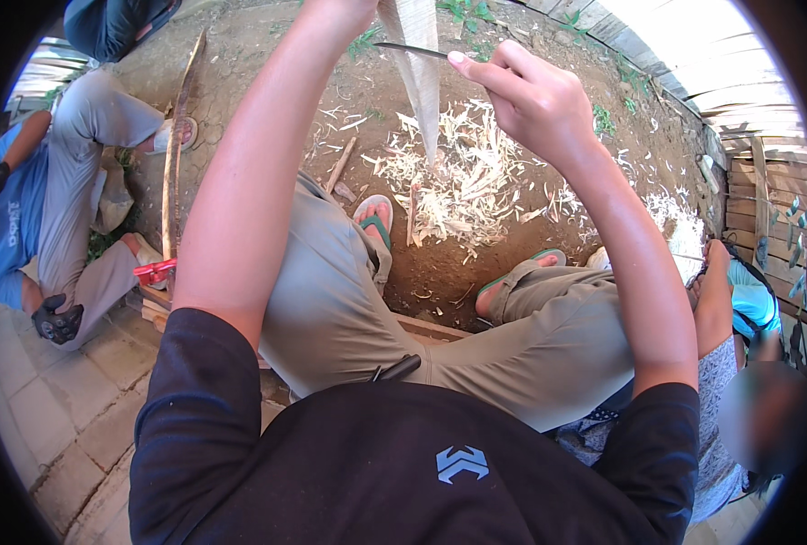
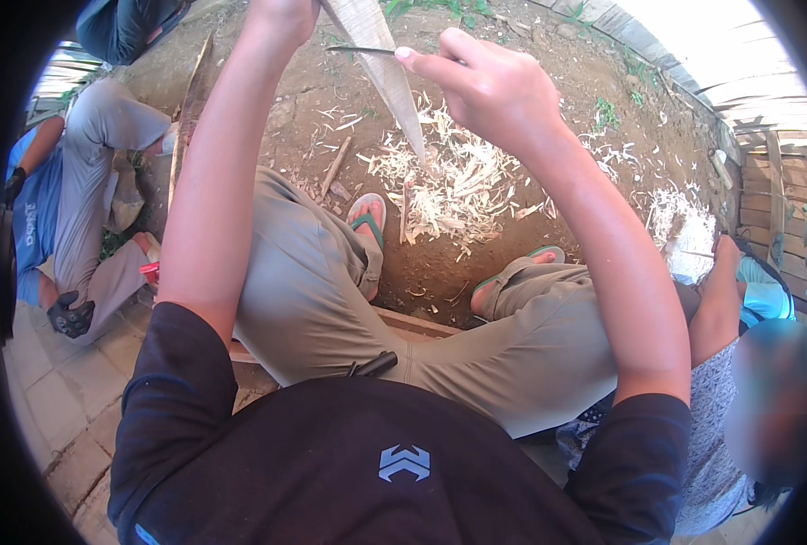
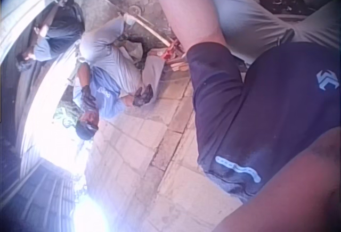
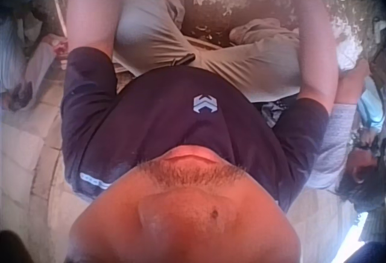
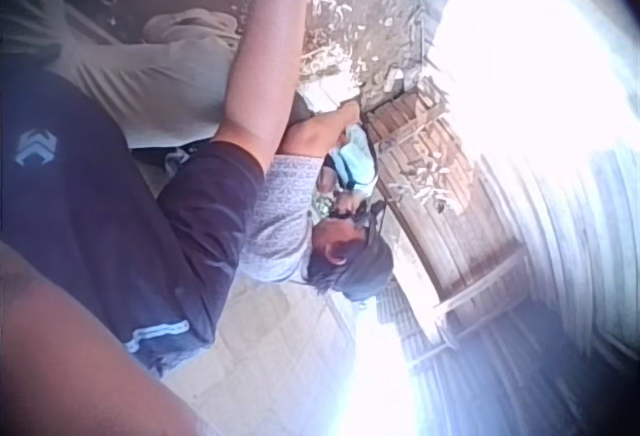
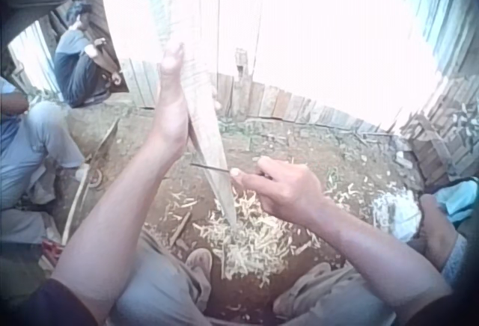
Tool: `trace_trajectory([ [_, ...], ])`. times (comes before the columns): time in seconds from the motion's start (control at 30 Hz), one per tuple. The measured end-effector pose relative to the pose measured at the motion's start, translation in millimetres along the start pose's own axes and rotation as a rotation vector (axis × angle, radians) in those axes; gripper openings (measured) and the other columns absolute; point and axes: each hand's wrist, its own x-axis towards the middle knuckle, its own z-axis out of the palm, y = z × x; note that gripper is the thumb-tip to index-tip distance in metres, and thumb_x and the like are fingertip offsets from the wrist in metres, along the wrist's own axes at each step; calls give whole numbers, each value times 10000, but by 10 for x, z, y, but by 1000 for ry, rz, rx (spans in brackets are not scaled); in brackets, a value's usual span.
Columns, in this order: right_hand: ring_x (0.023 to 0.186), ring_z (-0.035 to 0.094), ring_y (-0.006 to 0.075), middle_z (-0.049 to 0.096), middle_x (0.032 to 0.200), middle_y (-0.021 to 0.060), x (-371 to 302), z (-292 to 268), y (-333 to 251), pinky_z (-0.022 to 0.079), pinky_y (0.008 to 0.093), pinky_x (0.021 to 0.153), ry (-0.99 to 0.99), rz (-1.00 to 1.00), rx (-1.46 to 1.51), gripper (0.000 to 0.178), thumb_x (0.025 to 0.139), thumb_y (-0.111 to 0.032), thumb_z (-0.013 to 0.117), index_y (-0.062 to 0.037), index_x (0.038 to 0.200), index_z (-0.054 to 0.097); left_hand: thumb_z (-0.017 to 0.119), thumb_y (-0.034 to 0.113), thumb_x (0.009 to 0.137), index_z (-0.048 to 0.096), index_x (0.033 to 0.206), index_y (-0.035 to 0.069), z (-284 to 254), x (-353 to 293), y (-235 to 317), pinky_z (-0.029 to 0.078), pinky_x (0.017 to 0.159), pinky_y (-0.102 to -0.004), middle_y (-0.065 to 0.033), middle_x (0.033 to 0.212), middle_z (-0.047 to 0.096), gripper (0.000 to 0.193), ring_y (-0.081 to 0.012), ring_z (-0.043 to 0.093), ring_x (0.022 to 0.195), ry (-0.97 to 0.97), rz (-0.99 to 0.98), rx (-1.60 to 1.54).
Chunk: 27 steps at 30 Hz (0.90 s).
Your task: The person sits on the ground and uses a knife to shave thin strips from a piece of wood held in their left hand. They repeatedly pull the blade along the wood's surface to create shavings, which accumulate on the ground.
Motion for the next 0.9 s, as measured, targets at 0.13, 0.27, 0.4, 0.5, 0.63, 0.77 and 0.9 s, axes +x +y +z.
trace_trajectory([
  [0.13,630,631,199,563,796,-2,81,-14,-20,521,362,499,-21,0,31,447,788,-13,698,-264,1153,755,441,849,914,573,1143,91,-41,29,12,533,550,-278,-23,746,575,803,-138,621,614,-21,47,-14],
  [0.27,675,657,206,587,837,6,158,-67,-7,538,358,525,-109,9,-3,367,814,-59,707,-246,1127,753,461,854,901,572,1147,98,17,-6,84,537,552,-283,-20,753,575,803,-135,618,611,63,-34,-39],
  [0.4,684,663,212,593,861,-3,-98,93,29,541,352,535,-333,-71,-48,367,819,-77,712,-254,1138,749,462,857,898,572,1144,88,45,20,113,543,558,-295,-27,745,574,815,-146,621,612,20,-70,5],
  [0.5,681,663,200,586,860,-12,-226,157,68,538,345,525,-399,-149,-63,401,812,-85,709,-274,1164,744,451,861,898,579,1121,71,-1,-26,53,544,565,-300,-40,732,579,831,-158,626,616,-39,40,15],
  [0.63,631,613,156,567,777,-14,-110,-115,101,518,321,499,-157,-136,-80,482,763,-31,714,-295,1162,769,441,862,902,598,1071,54,94,-109,167,539,577,-300,-58,721,597,840,-164,632,626,-9,-48,87],
  [0.77,599,578,138,527,723,-22,87,-258,138,515,291,496,35,-130,-118,503,752,-18,703,-286,1173,763,445,861,902,611,1035,57,145,-94,152,536,580,-303,-61,725,607,832,-163,637,632,8,-50,77],
  [0.9,706,644,139,576,863,-26,-39,-95,78,556,296,536,-170,-126,-120,439,796,-71,712,-266,1190,724,449,863,898,616,1020,70,54,-38,53,534,574,-306,-53,725,605,819,-162,633,628,11,-116,46],
])
